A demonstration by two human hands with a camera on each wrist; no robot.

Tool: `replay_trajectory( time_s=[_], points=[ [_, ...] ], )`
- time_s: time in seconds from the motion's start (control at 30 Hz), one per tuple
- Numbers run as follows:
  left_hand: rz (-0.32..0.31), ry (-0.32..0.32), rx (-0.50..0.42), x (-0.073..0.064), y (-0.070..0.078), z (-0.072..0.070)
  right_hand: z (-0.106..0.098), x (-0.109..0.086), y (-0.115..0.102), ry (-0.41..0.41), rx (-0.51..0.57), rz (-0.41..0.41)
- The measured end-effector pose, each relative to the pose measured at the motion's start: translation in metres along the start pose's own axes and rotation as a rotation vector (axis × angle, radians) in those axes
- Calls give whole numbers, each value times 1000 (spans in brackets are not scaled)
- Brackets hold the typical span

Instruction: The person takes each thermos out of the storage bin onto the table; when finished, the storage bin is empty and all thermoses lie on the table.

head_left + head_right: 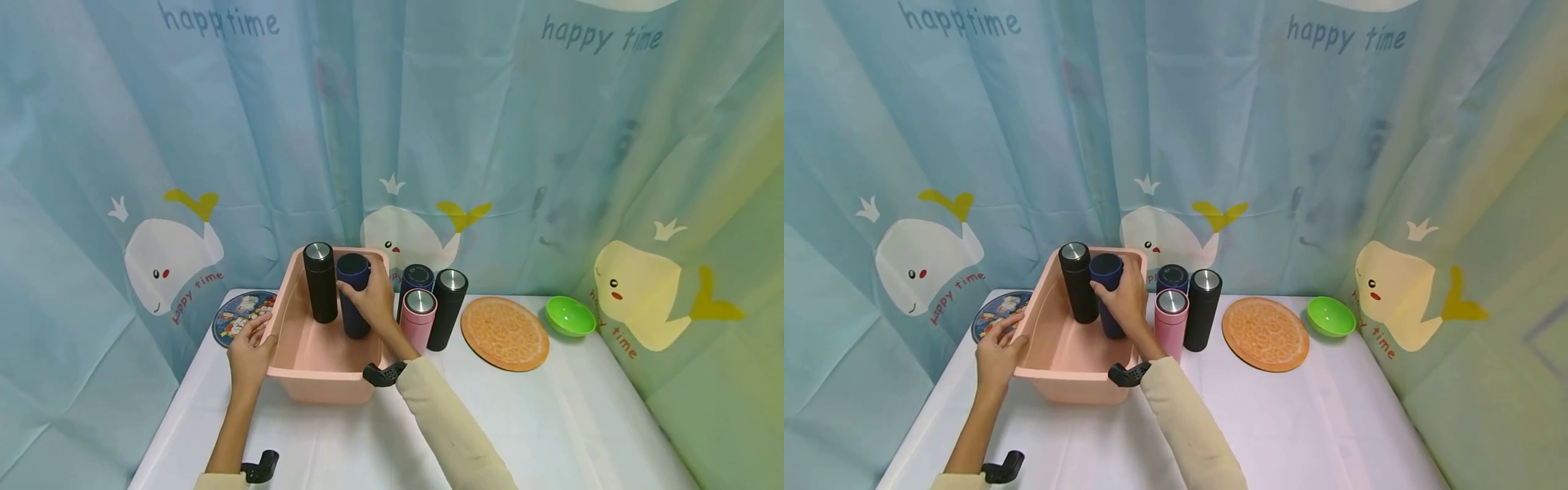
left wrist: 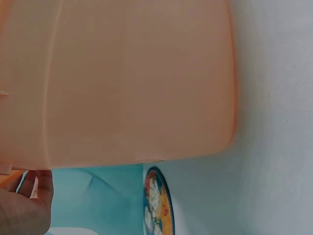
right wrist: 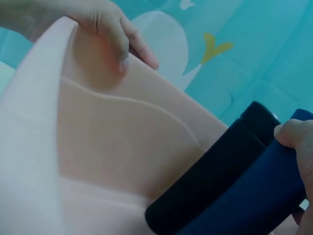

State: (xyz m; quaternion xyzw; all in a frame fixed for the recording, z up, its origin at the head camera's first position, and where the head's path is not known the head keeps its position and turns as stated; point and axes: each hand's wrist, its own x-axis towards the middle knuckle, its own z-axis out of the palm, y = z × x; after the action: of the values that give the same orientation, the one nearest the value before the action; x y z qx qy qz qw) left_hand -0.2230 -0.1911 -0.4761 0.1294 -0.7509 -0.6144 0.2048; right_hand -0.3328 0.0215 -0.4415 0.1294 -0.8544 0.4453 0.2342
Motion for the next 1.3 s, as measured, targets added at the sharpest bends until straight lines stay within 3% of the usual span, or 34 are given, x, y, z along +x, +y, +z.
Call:
replay_trajectory(
  time_s=[0.7, 1.3],
  points=[
    [0, 3, -1, -1, -2, 0, -34, -1, -48, -21, 116, -106],
    [-3, -1, -10, -1, -1, 0, -84, -2, -102, 7, 276, -257]
  ],
)
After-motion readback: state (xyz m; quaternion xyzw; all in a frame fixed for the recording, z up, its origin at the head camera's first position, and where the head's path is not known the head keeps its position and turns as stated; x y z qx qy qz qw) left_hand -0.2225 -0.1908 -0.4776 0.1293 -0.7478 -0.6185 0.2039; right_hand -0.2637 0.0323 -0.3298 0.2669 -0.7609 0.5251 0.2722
